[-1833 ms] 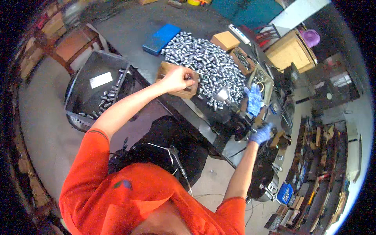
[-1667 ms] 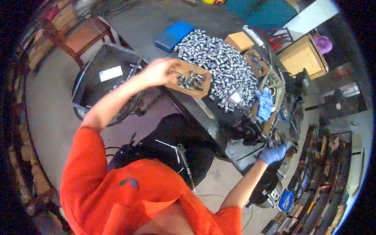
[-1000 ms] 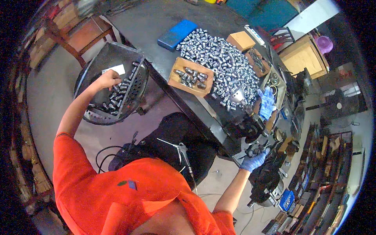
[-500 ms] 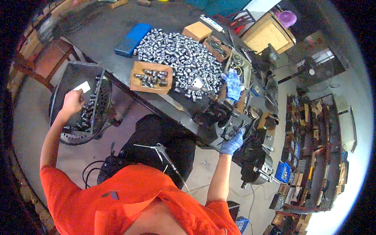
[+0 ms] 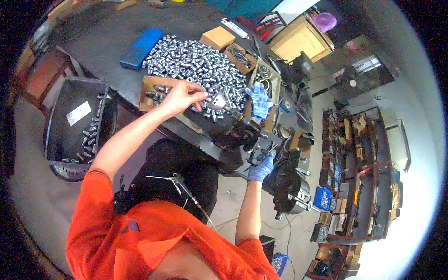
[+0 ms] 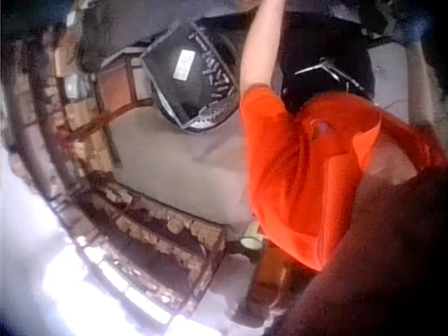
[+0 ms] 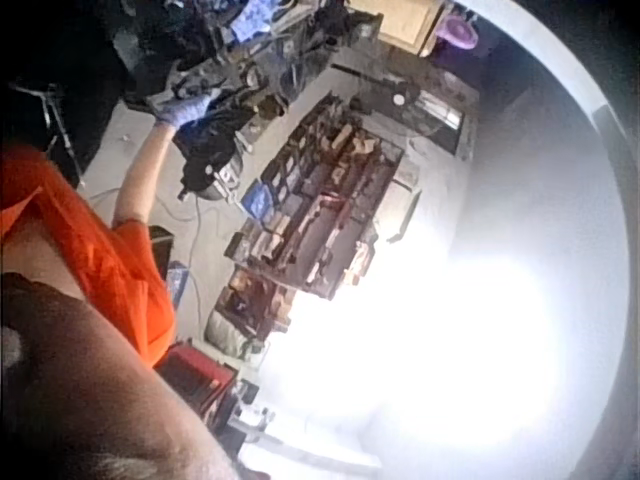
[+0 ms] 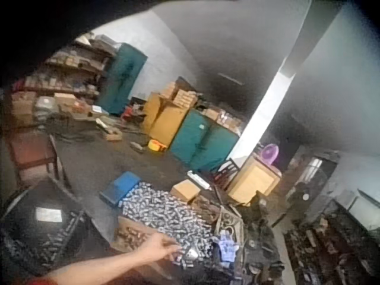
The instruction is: The person picks up metal components from a pile on a workbench, blows air on one using a nozzle, and sorts them into a box and a larger container.
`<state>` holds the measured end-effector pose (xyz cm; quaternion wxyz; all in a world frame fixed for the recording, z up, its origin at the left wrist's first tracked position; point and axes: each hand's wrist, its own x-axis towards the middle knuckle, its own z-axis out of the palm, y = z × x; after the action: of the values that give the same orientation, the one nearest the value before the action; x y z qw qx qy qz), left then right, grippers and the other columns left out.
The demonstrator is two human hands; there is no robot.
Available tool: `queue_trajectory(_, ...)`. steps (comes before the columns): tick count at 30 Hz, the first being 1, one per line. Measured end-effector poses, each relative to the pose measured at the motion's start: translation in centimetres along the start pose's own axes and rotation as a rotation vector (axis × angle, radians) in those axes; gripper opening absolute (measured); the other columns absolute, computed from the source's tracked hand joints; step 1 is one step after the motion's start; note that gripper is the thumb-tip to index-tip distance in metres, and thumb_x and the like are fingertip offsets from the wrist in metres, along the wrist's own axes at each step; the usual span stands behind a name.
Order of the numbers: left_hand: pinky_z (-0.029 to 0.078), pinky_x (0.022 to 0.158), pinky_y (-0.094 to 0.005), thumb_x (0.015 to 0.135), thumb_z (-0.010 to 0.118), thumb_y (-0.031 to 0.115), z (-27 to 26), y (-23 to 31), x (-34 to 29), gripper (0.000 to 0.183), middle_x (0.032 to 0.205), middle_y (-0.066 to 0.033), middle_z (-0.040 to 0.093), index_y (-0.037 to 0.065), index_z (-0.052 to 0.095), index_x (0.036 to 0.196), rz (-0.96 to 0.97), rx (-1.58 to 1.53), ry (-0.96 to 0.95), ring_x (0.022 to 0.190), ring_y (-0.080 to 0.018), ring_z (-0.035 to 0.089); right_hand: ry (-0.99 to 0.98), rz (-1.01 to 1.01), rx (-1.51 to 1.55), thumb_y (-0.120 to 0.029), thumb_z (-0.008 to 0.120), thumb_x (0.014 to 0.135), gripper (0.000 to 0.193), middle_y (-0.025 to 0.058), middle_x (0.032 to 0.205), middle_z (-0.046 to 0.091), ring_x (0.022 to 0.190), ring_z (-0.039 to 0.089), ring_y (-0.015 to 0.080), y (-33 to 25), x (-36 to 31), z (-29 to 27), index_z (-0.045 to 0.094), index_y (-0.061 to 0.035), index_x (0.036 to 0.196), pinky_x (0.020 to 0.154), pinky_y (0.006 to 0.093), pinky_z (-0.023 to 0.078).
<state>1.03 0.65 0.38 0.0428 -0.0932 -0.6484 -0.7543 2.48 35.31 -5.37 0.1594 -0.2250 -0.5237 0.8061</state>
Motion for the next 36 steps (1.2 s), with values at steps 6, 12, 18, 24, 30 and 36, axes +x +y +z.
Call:
queue_trajectory(6,0.048,0.049,-0.0253,0.081,0.061,0.010,1.0,-2.0,1.7,0.017,0.067,-0.0084,0.061,-0.007,0.062,0.084,0.002,-0.034,0.030,0.053,-0.0135,0.058,0.035,0.014,-0.020,-0.042,0.051,0.085,0.037,-0.0039,0.054,0.041,0.041,0.034,0.0066,0.1,0.3,-0.2,0.055,-0.0056,0.081,0.034,0.0194,0.024)
queue_trajectory(12,0.049,0.062,-0.0255,0.076,0.061,0.000,0.8,-1.7,2.1,0.017,0.080,-0.0096,0.063,-0.005,0.060,0.093,0.015,-0.084,-0.051,0.068,-0.0139,0.061,0.064,0.035,-0.055,-0.038,0.049,0.088,0.031,-0.0058,0.054,0.039,0.041,0.033,0.0050,-1.7,-1.4,0.6,0.056,-0.0084,0.082,0.034,0.0206,0.025)
queue_trajectory(18,0.049,0.066,-0.0265,0.079,0.060,0.002,0.0,-1.2,2.4,0.018,0.081,-0.0101,0.063,-0.006,0.060,0.095,-0.024,-0.081,-0.142,0.068,-0.0152,0.061,-0.070,-0.123,-0.066,-0.050,0.050,0.084,0.042,-0.0036,0.049,0.041,0.038,0.036,0.0082,-5.6,0.4,2.1,0.054,-0.0087,0.075,0.031,0.0222,0.026)
queue_trajectory(24,0.049,0.059,-0.0264,0.083,0.057,0.006,0.1,-1.5,2.3,0.021,0.080,-0.0116,0.063,-0.008,0.059,0.099,-0.012,-0.021,-0.149,0.062,-0.0154,0.060,-0.046,-0.206,0.007,-0.048,0.052,0.083,0.041,0.0005,0.066,0.053,0.044,0.043,0.0110,-6.4,6.1,6.9,0.057,-0.0079,0.085,0.037,0.0204,0.029)
queue_trajectory(30,0.048,0.058,-0.0256,0.082,0.059,0.008,0.5,-1.0,2.3,0.020,0.078,-0.0099,0.063,-0.007,0.060,0.096,0.005,-0.001,-0.152,0.062,-0.0145,0.060,0.014,-0.329,-0.400,-0.037,0.050,0.086,0.035,0.0058,0.075,0.059,0.067,0.055,0.0169,0.0,11.8,4.0,0.062,-0.0045,0.079,0.063,0.0303,0.045)
queue_trajectory(36,0.048,0.057,-0.0245,0.081,0.059,0.006,0.2,-2.0,2.5,0.019,0.080,-0.0092,0.062,-0.007,0.060,0.095,0.011,-0.036,-0.157,0.061,-0.0129,0.059,-0.276,0.193,0.153,-0.030,0.053,0.084,0.032,0.0078,0.088,0.061,0.073,0.059,0.0215,3.8,9.2,0.6,0.058,-0.0032,0.101,0.068,0.0348,0.048)
